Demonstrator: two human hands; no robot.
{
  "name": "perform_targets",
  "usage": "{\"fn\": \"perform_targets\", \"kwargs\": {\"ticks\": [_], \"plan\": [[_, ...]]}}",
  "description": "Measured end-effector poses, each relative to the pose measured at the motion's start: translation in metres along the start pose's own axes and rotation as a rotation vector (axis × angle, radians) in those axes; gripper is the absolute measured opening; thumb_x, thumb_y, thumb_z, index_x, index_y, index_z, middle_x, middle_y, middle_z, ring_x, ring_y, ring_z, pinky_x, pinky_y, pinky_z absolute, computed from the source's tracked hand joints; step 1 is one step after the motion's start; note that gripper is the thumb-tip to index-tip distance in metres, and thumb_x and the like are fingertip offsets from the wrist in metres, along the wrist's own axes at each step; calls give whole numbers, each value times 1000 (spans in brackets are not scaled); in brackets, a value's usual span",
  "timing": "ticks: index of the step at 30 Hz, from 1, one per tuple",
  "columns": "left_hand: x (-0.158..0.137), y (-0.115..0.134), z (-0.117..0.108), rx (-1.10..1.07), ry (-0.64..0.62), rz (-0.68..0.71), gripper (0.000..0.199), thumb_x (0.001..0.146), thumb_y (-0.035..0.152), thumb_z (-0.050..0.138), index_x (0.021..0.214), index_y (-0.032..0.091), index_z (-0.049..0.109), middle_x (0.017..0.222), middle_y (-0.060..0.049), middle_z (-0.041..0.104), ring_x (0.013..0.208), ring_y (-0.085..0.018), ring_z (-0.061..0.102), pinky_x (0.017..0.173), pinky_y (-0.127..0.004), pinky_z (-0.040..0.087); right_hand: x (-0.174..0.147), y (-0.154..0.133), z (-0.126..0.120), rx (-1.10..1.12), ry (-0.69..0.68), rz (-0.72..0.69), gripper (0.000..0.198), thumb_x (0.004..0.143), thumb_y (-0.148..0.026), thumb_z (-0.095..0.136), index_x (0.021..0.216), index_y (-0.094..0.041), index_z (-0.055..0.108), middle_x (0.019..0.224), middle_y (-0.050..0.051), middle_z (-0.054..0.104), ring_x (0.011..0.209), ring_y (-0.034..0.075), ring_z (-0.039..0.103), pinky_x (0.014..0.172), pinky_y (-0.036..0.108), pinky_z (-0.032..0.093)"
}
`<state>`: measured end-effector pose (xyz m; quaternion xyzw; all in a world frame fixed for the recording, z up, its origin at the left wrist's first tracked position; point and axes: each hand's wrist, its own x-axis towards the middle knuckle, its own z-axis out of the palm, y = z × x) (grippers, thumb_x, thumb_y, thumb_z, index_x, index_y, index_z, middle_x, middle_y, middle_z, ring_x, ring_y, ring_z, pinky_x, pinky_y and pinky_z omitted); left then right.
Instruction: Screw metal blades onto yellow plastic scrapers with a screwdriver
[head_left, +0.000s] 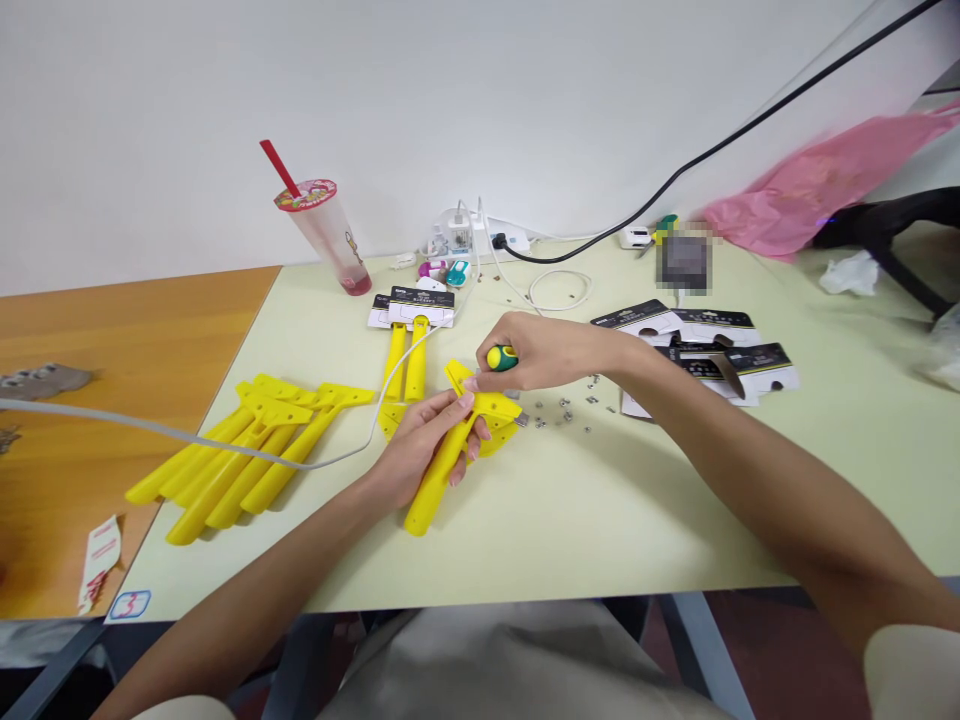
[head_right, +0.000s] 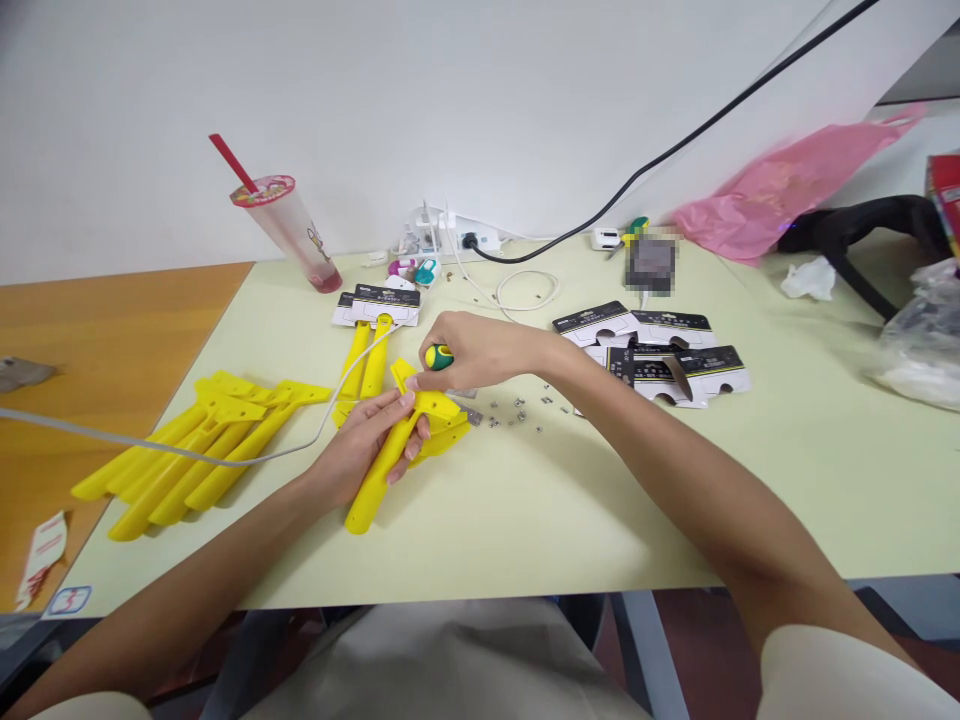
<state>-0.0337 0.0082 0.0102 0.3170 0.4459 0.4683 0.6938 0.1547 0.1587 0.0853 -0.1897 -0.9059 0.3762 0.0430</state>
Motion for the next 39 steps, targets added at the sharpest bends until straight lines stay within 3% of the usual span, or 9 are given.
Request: {"fn": "perform_targets", "kwargs": {"ticks": [10, 17, 21, 26, 30, 39], "plan": [[0, 2, 2, 16, -18, 8, 42, 94, 54, 85, 94, 16, 68, 85, -4, 72, 58, -11, 64, 36, -19, 46, 2, 1, 3, -29, -1, -12, 36, 96, -43, 72, 72, -20, 61, 63, -6, 48, 57, 10, 33, 57, 31, 25], [-1, 1, 0, 30, 3, 33, 41, 95, 54, 84, 93, 16, 69, 84, -4, 72, 56, -10, 61, 37, -19, 46, -1, 8, -8, -81, 4, -12, 40, 99, -55, 70, 81, -20, 67, 68, -3, 56, 60, 12, 39, 60, 31, 28], [-3, 5, 2, 25, 25, 76, 40, 93, 52, 86, 91, 16, 70, 84, -4, 71, 57, -10, 60, 38, -19, 48, -1, 28, -18, -206, 58, 120, 41, 98, -59, 70, 87, -20, 69, 79, 3, 67, 68, 16, 51, 65, 32, 34], [-5, 10, 5, -7, 62, 109, 40, 86, 49, 91, 85, 16, 69, 84, -5, 71, 61, -12, 62, 37, -19, 48, 4, 51, -15, -298, -112, 323, 33, 92, -53, 79, 96, -20, 72, 86, 6, 73, 71, 19, 58, 65, 32, 36], [-5, 12, 6, -12, 57, 115, 40, 86, 48, 91, 85, 16, 68, 83, -4, 71, 60, -11, 60, 37, -19, 48, 10, 59, -6, -289, -197, 330, 31, 90, -48, 81, 98, -19, 73, 89, 7, 74, 73, 19, 60, 65, 33, 38], [-4, 13, 7, -1, 68, 89, 41, 86, 49, 90, 83, 18, 63, 81, -4, 71, 59, -11, 60, 37, -18, 46, 12, 58, -1, -299, -209, 365, 32, 93, -48, 77, 96, -16, 71, 92, 8, 73, 73, 18, 58, 65, 33, 36]]}}
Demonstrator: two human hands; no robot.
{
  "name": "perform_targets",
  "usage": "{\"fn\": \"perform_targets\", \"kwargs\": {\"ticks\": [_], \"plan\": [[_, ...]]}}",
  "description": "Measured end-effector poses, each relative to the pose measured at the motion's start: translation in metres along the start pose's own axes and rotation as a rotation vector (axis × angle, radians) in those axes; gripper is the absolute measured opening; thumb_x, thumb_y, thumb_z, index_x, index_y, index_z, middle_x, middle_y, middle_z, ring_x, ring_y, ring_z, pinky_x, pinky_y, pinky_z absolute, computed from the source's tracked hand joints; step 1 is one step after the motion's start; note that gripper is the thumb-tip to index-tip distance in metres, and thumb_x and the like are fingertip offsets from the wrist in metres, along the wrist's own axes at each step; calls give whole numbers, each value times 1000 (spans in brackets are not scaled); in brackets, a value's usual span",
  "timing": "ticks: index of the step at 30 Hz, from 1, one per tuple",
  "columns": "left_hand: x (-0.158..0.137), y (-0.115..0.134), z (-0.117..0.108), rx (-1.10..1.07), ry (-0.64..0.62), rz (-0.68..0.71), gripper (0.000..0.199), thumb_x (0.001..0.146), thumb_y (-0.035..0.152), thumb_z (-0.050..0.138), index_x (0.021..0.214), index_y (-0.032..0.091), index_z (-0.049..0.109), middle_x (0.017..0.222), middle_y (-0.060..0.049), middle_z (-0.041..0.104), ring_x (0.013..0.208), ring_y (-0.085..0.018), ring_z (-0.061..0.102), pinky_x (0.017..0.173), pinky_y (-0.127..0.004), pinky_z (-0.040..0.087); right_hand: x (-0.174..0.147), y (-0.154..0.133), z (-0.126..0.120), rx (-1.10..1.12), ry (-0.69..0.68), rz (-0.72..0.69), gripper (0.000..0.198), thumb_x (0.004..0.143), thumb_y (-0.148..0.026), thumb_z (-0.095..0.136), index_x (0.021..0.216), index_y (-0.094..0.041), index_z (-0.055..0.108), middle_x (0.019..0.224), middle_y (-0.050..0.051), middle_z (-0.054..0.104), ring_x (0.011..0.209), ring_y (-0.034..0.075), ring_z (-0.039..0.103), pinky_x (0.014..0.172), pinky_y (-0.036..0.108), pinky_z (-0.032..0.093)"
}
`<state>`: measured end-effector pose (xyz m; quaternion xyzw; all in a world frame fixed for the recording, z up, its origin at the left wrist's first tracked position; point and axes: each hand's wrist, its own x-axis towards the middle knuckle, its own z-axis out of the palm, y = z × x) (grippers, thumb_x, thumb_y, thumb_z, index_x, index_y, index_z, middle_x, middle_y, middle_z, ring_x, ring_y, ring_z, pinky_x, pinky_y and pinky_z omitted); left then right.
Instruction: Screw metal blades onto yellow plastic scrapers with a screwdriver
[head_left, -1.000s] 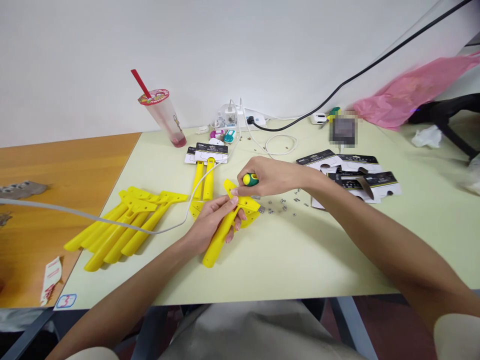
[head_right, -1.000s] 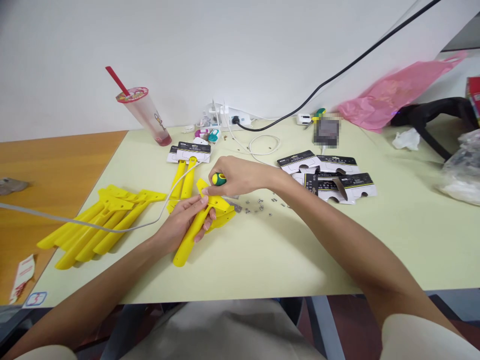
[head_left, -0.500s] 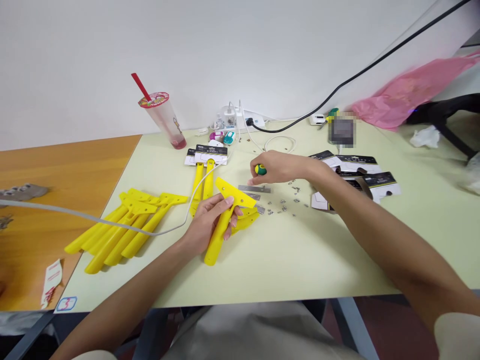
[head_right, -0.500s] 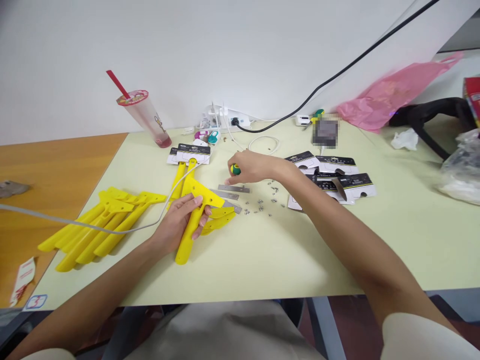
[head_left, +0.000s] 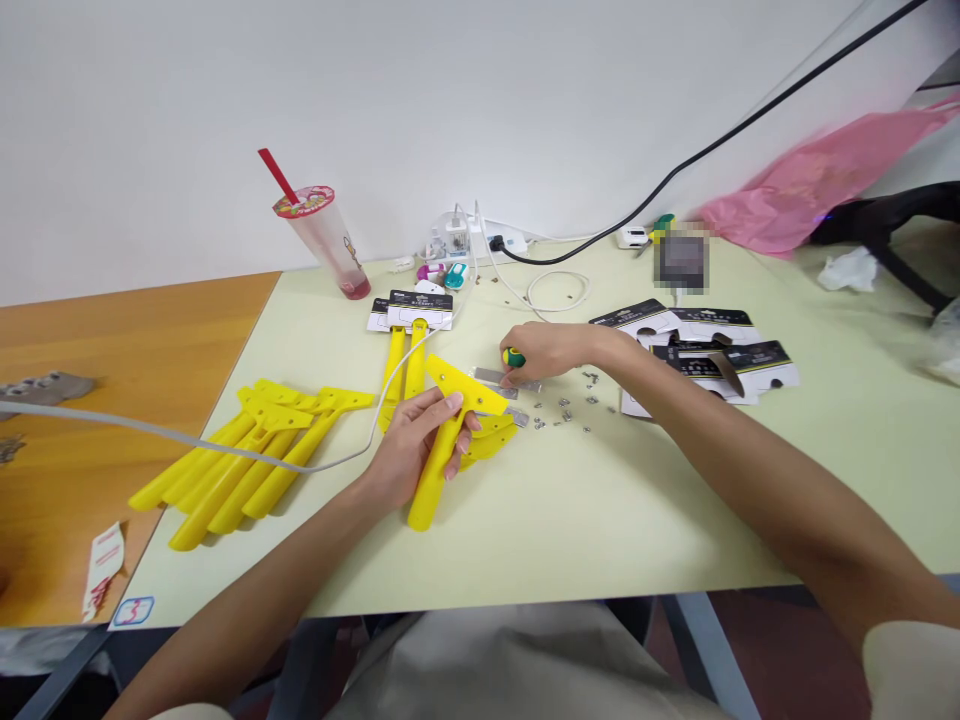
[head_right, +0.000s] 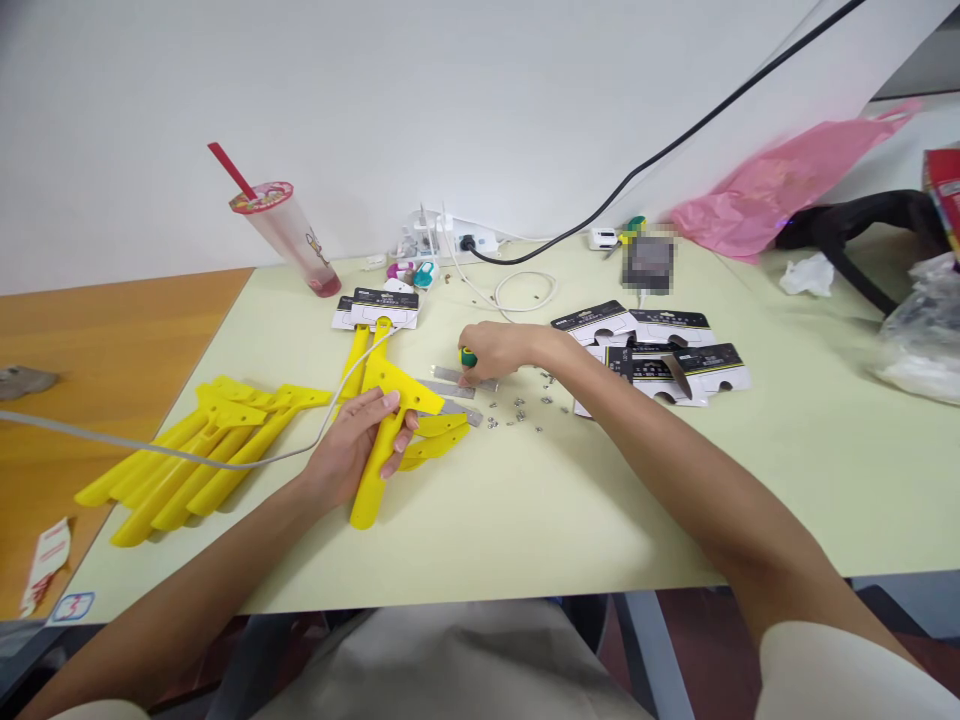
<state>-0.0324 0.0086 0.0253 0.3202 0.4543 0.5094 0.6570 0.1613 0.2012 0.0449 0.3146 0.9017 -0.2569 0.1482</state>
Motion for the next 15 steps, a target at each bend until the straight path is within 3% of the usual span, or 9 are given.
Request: {"fn": "perform_targets", "kwargs": {"ticks": [5, 15], "plan": [[0, -2, -3, -9, -17, -8, 39, 88, 47, 90, 86, 16, 67, 84, -4, 71, 59, -11, 60, 37, -19, 47, -10, -4, -8, 34, 19, -76, 30, 98, -45, 69, 90, -17, 69, 81, 4, 68, 66, 15, 52, 62, 33, 33], [-1, -4, -3, -13, -78, -84, 39, 88, 48, 90, 86, 15, 69, 84, -7, 72, 56, -11, 60, 37, -19, 46, -42, -22, -33, 276, 236, -239, 32, 93, -51, 78, 90, -20, 74, 81, 1, 70, 64, 14, 49, 61, 32, 33]]}}
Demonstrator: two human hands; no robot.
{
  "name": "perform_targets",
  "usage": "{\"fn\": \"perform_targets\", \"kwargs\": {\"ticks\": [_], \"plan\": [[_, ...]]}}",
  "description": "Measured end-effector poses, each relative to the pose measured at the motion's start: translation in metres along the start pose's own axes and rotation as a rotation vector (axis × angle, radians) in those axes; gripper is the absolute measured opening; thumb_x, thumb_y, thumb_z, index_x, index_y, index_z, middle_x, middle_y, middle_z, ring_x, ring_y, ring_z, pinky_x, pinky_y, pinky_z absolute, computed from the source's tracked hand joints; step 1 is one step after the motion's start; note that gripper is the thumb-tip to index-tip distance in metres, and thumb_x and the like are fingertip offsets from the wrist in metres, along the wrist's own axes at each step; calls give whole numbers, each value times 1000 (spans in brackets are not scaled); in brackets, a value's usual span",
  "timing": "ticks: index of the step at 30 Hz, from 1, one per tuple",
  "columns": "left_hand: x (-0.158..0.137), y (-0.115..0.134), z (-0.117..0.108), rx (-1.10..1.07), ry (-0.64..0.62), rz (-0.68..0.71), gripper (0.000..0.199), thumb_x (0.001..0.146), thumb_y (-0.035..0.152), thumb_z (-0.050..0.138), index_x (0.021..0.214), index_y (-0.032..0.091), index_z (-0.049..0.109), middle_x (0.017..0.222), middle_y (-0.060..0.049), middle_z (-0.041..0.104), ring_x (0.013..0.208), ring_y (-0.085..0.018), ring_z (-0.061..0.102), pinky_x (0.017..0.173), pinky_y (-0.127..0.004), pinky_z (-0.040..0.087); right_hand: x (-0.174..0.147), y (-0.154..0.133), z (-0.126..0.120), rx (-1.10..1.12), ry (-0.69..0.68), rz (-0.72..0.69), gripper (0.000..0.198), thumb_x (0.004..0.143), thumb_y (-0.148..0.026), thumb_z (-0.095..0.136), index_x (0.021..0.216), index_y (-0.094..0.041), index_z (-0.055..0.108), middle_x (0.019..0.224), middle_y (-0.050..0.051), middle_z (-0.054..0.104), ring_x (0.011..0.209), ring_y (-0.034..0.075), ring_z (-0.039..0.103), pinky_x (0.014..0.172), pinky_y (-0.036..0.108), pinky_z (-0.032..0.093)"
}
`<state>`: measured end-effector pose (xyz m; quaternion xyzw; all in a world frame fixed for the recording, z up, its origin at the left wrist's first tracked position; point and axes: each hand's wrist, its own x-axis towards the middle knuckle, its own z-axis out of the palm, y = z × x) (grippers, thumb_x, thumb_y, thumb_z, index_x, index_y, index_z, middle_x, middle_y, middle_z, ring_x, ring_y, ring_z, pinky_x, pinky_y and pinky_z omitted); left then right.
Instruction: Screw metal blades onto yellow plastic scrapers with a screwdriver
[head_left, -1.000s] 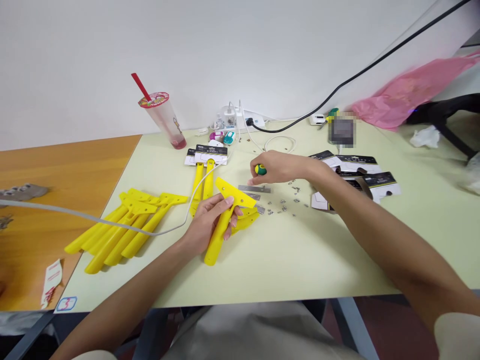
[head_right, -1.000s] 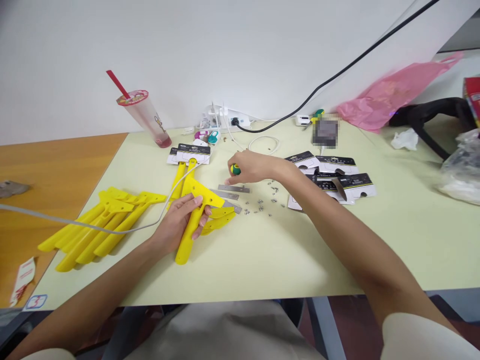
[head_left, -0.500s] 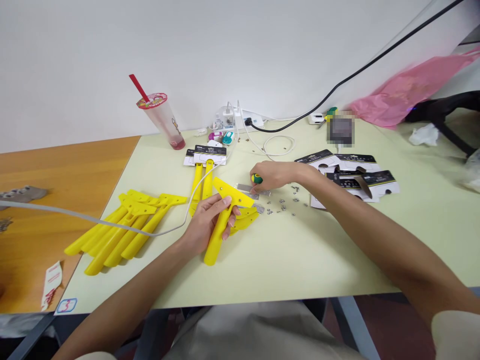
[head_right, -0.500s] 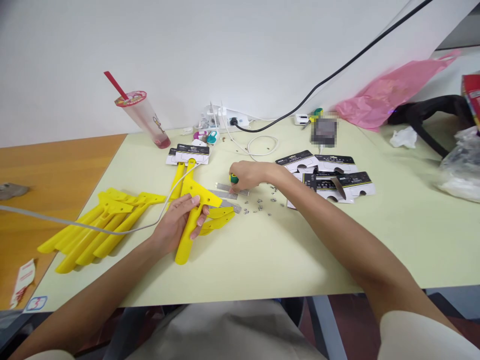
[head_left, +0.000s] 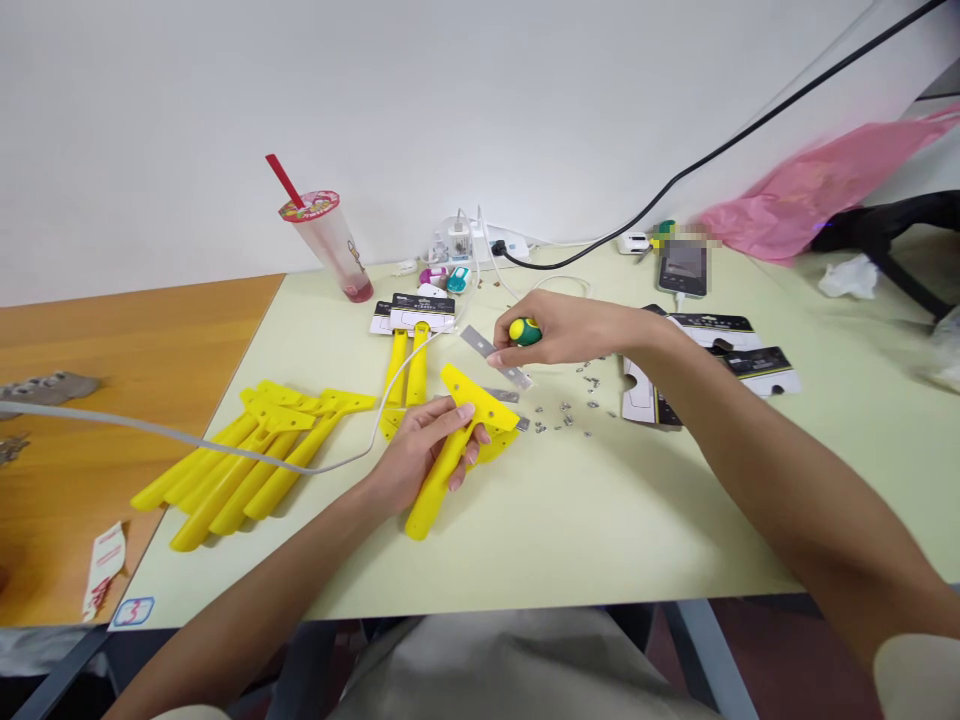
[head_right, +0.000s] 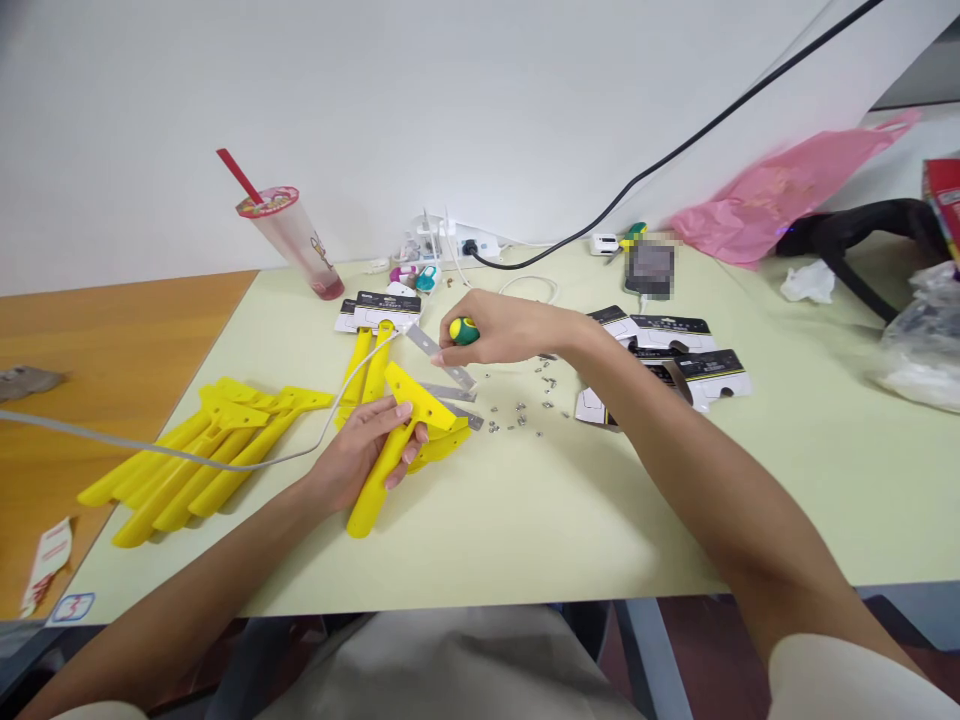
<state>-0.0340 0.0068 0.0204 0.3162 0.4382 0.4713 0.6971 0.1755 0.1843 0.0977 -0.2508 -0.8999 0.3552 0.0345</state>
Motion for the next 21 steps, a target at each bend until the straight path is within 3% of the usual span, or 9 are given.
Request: {"fn": "perform_targets", "kwargs": {"ticks": [10, 21], "plan": [[-1, -3, -3, 25, -126, -79, 38, 89, 48, 89, 94, 14, 73, 85, -9, 74, 61, -14, 64, 38, -20, 49, 2, -11, 13, 68, -103, -118, 35, 99, -50, 72, 82, -19, 69, 71, -2, 61, 60, 11, 40, 57, 30, 29], [-1, -2, -3, 14, -123, -92, 38, 88, 47, 90, 96, 14, 73, 85, -8, 73, 62, -14, 65, 38, -19, 49, 1, -14, 12, 106, -137, -116, 36, 99, -52, 72, 84, -20, 68, 73, -3, 57, 64, 12, 42, 60, 30, 31]]}}
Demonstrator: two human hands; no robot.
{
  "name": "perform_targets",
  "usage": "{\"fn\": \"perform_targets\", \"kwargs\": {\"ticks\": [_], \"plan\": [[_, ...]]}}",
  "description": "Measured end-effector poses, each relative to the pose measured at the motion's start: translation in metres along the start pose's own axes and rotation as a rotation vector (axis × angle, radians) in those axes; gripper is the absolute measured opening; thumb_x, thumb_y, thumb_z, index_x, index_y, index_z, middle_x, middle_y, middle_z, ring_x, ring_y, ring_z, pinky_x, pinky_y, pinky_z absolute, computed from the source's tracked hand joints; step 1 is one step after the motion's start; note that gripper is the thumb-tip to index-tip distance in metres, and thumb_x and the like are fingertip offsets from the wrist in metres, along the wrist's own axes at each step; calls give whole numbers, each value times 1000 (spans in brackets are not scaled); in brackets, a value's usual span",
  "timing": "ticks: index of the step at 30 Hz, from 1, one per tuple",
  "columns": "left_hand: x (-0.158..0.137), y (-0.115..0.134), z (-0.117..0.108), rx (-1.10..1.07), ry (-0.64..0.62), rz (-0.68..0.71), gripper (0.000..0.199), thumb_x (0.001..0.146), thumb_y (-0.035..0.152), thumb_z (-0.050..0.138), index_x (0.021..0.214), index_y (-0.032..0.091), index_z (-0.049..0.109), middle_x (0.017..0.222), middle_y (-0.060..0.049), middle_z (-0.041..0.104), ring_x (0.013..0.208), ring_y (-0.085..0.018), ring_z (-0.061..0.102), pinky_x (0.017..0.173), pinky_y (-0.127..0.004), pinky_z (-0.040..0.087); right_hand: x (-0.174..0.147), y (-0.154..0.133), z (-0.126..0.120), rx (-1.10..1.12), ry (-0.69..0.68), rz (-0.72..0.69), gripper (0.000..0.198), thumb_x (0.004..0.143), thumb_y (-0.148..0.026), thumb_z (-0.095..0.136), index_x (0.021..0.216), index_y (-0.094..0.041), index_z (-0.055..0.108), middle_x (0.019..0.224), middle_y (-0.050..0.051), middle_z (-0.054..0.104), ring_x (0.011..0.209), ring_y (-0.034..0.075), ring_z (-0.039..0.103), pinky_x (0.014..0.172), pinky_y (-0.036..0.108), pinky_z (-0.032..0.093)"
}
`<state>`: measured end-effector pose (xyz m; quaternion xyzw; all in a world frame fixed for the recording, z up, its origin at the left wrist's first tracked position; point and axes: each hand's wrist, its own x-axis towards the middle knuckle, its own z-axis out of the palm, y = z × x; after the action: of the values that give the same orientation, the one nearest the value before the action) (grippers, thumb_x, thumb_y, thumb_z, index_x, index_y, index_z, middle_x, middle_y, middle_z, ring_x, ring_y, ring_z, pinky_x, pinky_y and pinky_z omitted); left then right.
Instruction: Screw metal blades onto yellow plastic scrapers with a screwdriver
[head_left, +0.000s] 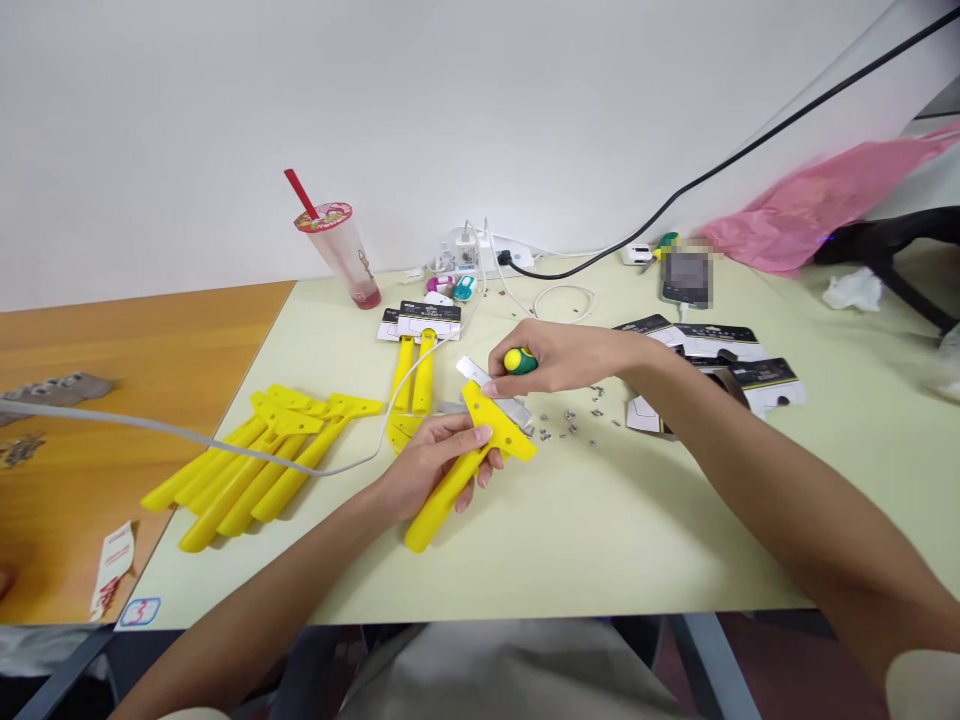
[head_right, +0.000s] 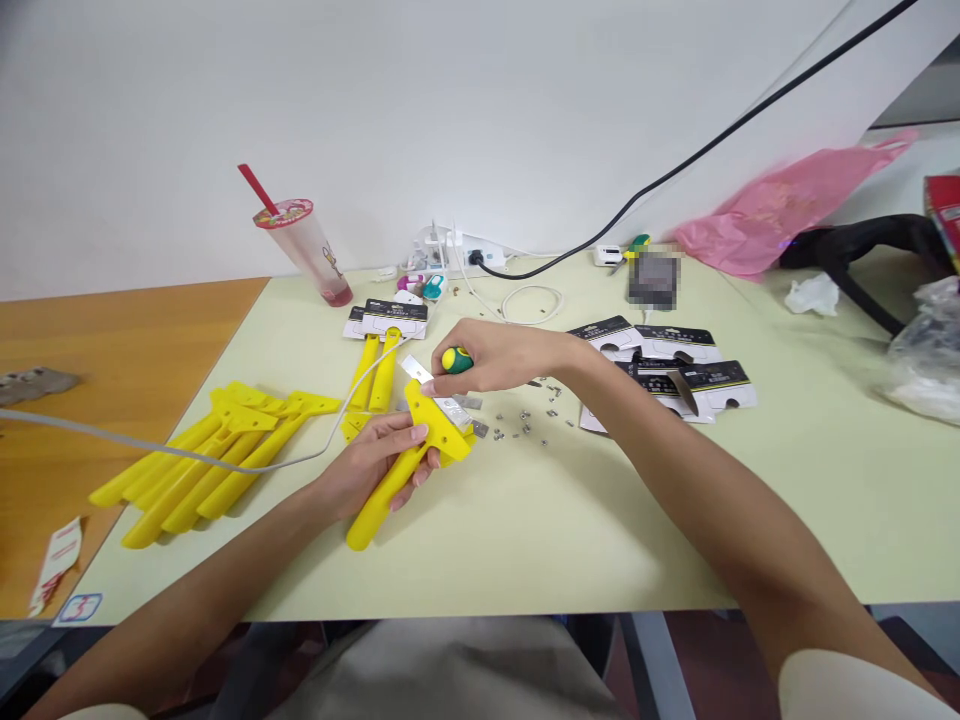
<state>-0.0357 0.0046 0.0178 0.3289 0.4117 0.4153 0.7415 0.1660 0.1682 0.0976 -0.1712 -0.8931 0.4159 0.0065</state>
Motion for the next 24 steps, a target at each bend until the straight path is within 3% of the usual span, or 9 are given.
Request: {"fn": "perform_targets", "kwargs": {"ticks": [24], "plan": [[1, -1, -2, -11, -34, 16, 34, 92, 44, 88, 95, 13, 74, 87, -7, 74, 63, -13, 64, 37, -20, 52, 0, -2, 0, -4, 19, -33, 33, 101, -47, 71, 83, -20, 67, 73, -3, 57, 64, 11, 41, 60, 28, 32]]}}
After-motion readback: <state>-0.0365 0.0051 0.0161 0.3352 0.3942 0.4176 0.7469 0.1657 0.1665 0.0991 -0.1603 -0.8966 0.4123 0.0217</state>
